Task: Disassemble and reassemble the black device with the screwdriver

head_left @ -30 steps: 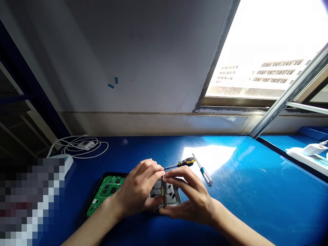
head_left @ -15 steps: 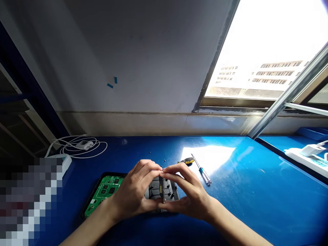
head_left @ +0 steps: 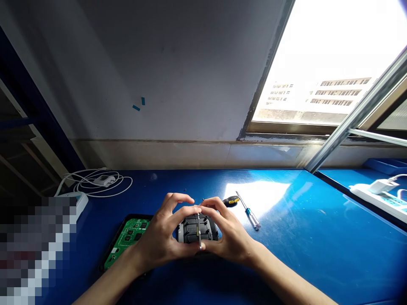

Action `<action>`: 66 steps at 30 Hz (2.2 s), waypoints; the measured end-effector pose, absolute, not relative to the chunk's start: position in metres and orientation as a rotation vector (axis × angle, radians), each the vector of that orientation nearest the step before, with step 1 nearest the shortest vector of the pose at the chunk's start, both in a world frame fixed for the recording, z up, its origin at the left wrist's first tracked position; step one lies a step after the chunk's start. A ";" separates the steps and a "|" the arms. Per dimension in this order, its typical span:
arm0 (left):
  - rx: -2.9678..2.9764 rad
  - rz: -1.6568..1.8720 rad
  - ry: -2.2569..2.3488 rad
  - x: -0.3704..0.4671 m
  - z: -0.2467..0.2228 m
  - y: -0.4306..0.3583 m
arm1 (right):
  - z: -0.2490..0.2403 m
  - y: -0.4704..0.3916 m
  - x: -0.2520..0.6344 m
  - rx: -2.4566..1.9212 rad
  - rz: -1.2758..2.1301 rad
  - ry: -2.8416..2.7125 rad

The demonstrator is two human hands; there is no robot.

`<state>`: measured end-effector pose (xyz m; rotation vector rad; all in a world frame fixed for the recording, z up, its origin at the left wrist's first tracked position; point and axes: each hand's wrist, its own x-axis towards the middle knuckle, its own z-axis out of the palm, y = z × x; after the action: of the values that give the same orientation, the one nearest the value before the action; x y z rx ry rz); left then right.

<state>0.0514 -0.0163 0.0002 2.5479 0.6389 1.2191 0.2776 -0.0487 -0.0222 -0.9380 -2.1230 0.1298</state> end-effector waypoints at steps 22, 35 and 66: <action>2.554 1.141 0.714 0.041 0.005 -0.007 | -0.013 -0.042 0.296 -1.000 -0.022 -2.085; 2.558 1.111 0.772 0.039 0.003 -0.003 | -0.004 -0.048 0.300 -0.930 -0.133 -2.064; 2.636 0.986 0.715 0.052 -0.005 -0.013 | -0.003 -0.065 0.274 -0.699 0.074 -1.960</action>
<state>0.0525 -0.0126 -0.0047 2.6357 0.7155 0.9858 0.2736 -0.0654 -0.0026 -0.6985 -1.9597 0.0740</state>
